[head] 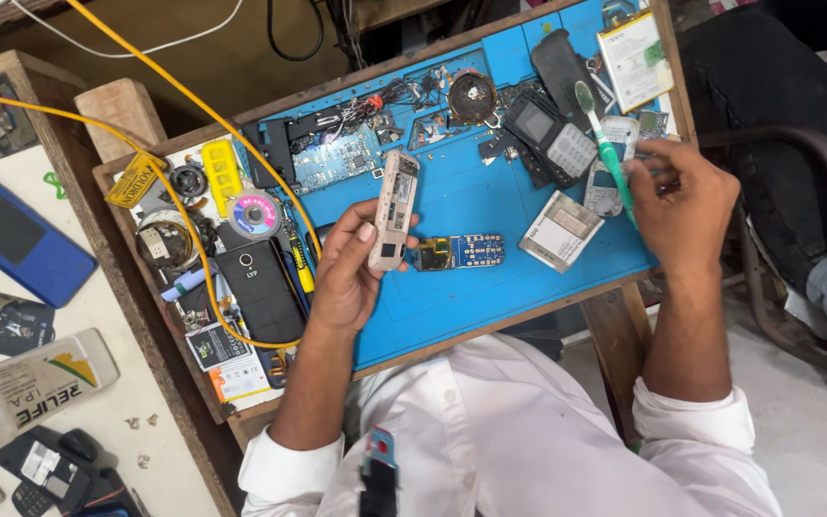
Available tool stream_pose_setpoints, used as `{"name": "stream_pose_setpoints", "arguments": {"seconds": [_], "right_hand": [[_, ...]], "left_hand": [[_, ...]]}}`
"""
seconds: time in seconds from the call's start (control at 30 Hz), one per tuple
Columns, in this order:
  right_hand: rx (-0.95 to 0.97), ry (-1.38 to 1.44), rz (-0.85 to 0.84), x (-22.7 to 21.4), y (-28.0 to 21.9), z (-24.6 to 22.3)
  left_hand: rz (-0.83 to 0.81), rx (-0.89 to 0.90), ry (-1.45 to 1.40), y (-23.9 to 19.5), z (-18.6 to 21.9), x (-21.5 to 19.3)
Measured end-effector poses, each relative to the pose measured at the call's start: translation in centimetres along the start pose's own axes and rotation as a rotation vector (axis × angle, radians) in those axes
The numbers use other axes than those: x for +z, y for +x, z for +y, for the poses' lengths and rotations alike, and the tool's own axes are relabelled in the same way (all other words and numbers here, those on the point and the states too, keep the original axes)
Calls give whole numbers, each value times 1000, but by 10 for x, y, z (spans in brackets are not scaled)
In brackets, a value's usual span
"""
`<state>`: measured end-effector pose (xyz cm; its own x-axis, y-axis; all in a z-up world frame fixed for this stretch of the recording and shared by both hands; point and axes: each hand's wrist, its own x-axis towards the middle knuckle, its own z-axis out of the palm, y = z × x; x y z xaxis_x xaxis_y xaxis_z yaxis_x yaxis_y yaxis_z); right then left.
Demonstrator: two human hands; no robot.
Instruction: The person uses a soldering iron to work on a mobile phone motherboard and other small circuit boards on a cluttered workbench. They handle several phone parts, including a battery and casing, and briefly interact with another person to receive a component.
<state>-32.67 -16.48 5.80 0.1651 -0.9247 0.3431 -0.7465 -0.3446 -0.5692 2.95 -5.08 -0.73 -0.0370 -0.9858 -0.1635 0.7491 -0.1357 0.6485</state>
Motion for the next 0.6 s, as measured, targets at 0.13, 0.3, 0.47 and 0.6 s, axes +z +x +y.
{"name": "stream_pose_setpoints", "arguments": {"seconds": [0.13,0.3,0.47,0.6], "right_hand": [[126,48,19,6,8,-4],[88,-51,26,6,25,-11],[0,-146,-93,2,34,-13],[45,-57,-92,6,27,-10]], "left_hand": [[-20,8,65,0,-1,4],[-29,18,130,0,-2,6],[-30,-19,170,-1,-2,7],[-11,-32,208,0,-3,8]]}}
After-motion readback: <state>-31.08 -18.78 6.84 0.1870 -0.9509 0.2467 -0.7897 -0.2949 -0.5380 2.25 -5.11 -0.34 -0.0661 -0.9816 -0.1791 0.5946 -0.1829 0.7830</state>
